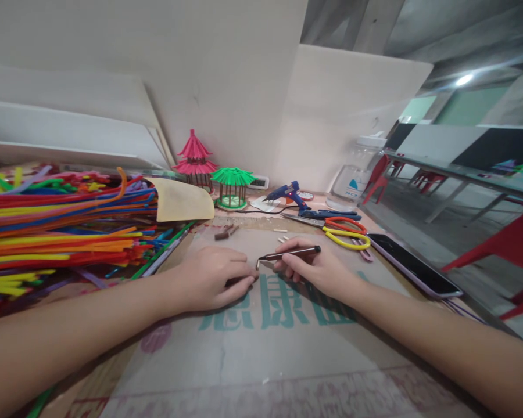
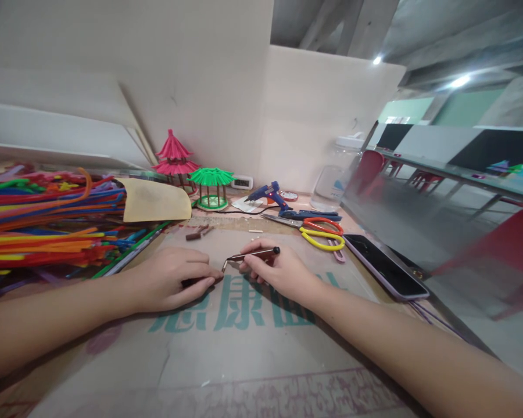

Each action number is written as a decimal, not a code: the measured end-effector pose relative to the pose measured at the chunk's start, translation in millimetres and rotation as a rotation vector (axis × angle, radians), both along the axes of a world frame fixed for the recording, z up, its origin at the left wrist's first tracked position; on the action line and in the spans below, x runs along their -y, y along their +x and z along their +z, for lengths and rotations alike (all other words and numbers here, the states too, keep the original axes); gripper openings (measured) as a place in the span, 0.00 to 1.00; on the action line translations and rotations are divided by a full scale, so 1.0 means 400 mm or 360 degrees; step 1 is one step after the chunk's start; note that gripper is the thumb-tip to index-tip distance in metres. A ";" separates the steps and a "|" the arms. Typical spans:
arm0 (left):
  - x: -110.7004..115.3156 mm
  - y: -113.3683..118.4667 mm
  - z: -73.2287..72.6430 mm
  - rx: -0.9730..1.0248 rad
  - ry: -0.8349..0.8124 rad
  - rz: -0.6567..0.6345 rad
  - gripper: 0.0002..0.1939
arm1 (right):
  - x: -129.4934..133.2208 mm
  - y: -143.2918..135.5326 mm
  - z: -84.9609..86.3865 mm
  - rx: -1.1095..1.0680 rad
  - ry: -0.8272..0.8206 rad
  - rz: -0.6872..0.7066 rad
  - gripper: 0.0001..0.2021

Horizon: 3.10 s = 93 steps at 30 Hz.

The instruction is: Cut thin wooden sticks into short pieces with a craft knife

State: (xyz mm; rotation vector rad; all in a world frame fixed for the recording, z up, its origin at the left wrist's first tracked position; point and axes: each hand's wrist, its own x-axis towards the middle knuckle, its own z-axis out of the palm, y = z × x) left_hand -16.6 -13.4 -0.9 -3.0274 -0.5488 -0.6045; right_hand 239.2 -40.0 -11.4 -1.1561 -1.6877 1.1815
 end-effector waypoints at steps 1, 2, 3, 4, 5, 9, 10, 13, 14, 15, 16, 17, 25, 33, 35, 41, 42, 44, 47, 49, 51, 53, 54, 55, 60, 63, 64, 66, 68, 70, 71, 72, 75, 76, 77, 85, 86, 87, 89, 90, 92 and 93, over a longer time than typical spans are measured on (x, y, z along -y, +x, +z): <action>0.000 0.000 0.000 0.0003 0.0001 -0.0001 0.14 | 0.000 0.000 0.001 -0.0006 -0.0009 0.0004 0.14; 0.000 0.001 0.000 0.0004 0.0000 -0.0001 0.14 | 0.001 -0.001 0.002 -0.0013 -0.0014 0.0011 0.14; 0.000 0.000 0.000 0.0003 -0.0002 -0.0001 0.14 | 0.002 -0.001 0.003 -0.0020 -0.0019 0.0022 0.14; -0.001 0.000 -0.001 0.0001 -0.0003 0.0000 0.14 | 0.003 -0.001 0.004 -0.0025 -0.0024 0.0037 0.13; -0.001 0.000 -0.002 -0.0004 -0.0006 0.0002 0.14 | 0.004 -0.001 0.005 -0.0028 -0.0029 0.0055 0.13; -0.003 -0.003 -0.004 -0.0024 -0.0029 0.0012 0.15 | 0.009 -0.002 0.010 -0.0019 -0.0060 0.0116 0.12; -0.003 -0.003 -0.005 -0.0023 -0.0031 0.0013 0.15 | 0.010 -0.002 0.011 -0.0022 -0.0061 0.0119 0.12; -0.003 -0.003 -0.003 -0.0002 -0.0022 0.0007 0.14 | 0.010 -0.003 0.012 -0.0044 -0.0051 0.0105 0.11; -0.002 -0.002 -0.003 0.0004 -0.0021 0.0004 0.14 | 0.009 -0.003 0.011 -0.0048 -0.0044 0.0091 0.11; -0.002 -0.002 -0.002 0.0004 -0.0022 0.0002 0.14 | 0.007 -0.003 0.009 -0.0048 -0.0037 0.0076 0.11; -0.001 -0.001 -0.001 0.0002 -0.0026 0.0006 0.14 | 0.005 -0.003 0.007 -0.0048 -0.0032 0.0058 0.12; -0.001 -0.001 -0.001 -0.0001 -0.0032 0.0012 0.14 | 0.003 -0.003 0.005 -0.0047 -0.0027 0.0038 0.12; -0.003 -0.002 -0.005 -0.0027 -0.0073 0.0041 0.14 | -0.001 0.001 0.001 -0.0066 -0.0015 0.0049 0.12; -0.003 -0.001 -0.003 -0.0034 -0.0086 0.0044 0.13 | 0.000 0.003 -0.002 -0.0049 -0.0024 0.0079 0.12; -0.004 0.000 -0.003 -0.0025 -0.0082 0.0040 0.13 | -0.003 0.003 -0.006 -0.0038 -0.0006 0.0060 0.12; -0.004 0.001 -0.004 -0.0026 -0.0077 0.0041 0.14 | -0.004 0.005 -0.010 -0.0042 0.0019 0.0009 0.14; -0.004 0.001 -0.004 -0.0026 -0.0076 0.0044 0.14 | -0.004 0.006 -0.010 -0.0039 0.0024 0.0019 0.14; -0.004 0.001 -0.004 -0.0027 -0.0077 0.0046 0.13 | -0.004 0.006 -0.010 -0.0028 0.0028 0.0036 0.14; -0.005 -0.001 -0.005 -0.0030 -0.0087 0.0044 0.13 | -0.005 0.004 -0.010 -0.0016 0.0011 0.0036 0.13; -0.006 -0.001 -0.005 -0.0031 -0.0092 0.0040 0.13 | -0.006 0.003 -0.009 -0.0013 -0.0004 0.0025 0.13; -0.006 -0.001 -0.005 -0.0031 -0.0089 0.0038 0.14 | -0.006 0.002 -0.007 -0.0022 0.0002 0.0021 0.13; -0.005 -0.001 -0.005 -0.0037 -0.0089 0.0039 0.14 | -0.005 0.003 -0.006 -0.0034 0.0022 0.0040 0.12; -0.004 -0.001 -0.004 -0.0036 -0.0090 0.0041 0.14 | -0.004 0.003 -0.006 -0.0034 0.0028 0.0054 0.12; -0.003 -0.001 -0.003 -0.0035 -0.0093 0.0042 0.14 | -0.004 0.003 -0.006 -0.0030 0.0030 0.0065 0.11; -0.003 -0.002 -0.004 -0.0036 -0.0109 0.0052 0.14 | -0.003 0.004 -0.007 -0.0020 0.0018 0.0013 0.12; -0.005 -0.002 -0.005 -0.0033 -0.0116 0.0049 0.14 | -0.003 0.005 -0.008 -0.0025 0.0005 -0.0017 0.13; -0.006 -0.002 -0.006 -0.0032 -0.0122 0.0048 0.14 | -0.003 0.005 -0.007 -0.0021 0.0002 -0.0019 0.13; -0.007 -0.002 -0.005 -0.0031 -0.0138 0.0041 0.14 | -0.003 0.004 -0.007 -0.0012 -0.0013 -0.0017 0.13; -0.006 -0.002 -0.004 -0.0030 -0.0149 0.0036 0.14 | -0.003 0.004 -0.006 -0.0010 -0.0036 -0.0013 0.14; -0.005 -0.002 -0.002 -0.0026 -0.0147 0.0037 0.14 | -0.003 0.003 -0.004 -0.0015 -0.0047 -0.0015 0.14; -0.004 -0.002 -0.001 -0.0026 -0.0146 0.0039 0.14 | -0.002 0.003 -0.004 -0.0016 -0.0038 -0.0014 0.14; -0.003 -0.002 0.000 -0.0027 -0.0142 0.0042 0.14 | -0.002 0.003 -0.003 -0.0015 -0.0025 -0.0010 0.14; -0.002 -0.002 0.001 -0.0036 -0.0131 0.0041 0.14 | -0.002 0.003 -0.002 -0.0017 0.0013 0.0014 0.14; -0.001 -0.002 0.001 -0.0036 -0.0127 0.0042 0.14 | -0.002 0.003 -0.002 -0.0019 0.0012 0.0023 0.14; -0.001 -0.003 0.001 -0.0035 -0.0128 0.0041 0.14 | -0.002 0.003 -0.002 -0.0021 0.0005 0.0029 0.14; -0.003 -0.002 0.002 -0.0047 -0.0144 0.0059 0.14 | -0.001 0.002 -0.002 -0.0030 -0.0026 0.0019 0.15; -0.004 -0.001 0.002 -0.0046 -0.0143 0.0059 0.14 | -0.002 0.002 -0.003 -0.0038 -0.0036 0.0014 0.15; -0.004 -0.001 0.002 -0.0044 -0.0141 0.0057 0.14 | -0.002 0.002 -0.005 -0.0046 -0.0044 0.0012 0.15; -0.005 -0.002 0.001 -0.0035 -0.0134 0.0055 0.14 | -0.003 0.002 -0.008 -0.0058 -0.0047 0.0020 0.15; -0.005 -0.002 0.000 -0.0036 -0.0135 0.0055 0.14 | -0.003 0.002 -0.010 -0.0065 -0.0046 0.0025 0.15; -0.005 -0.003 -0.002 -0.0038 -0.0150 0.0060 0.14 | -0.004 0.002 -0.012 -0.0077 -0.0056 0.0036 0.15; -0.005 -0.004 -0.003 -0.0044 -0.0164 0.0064 0.14 | -0.004 0.001 -0.012 -0.0085 -0.0067 0.0033 0.16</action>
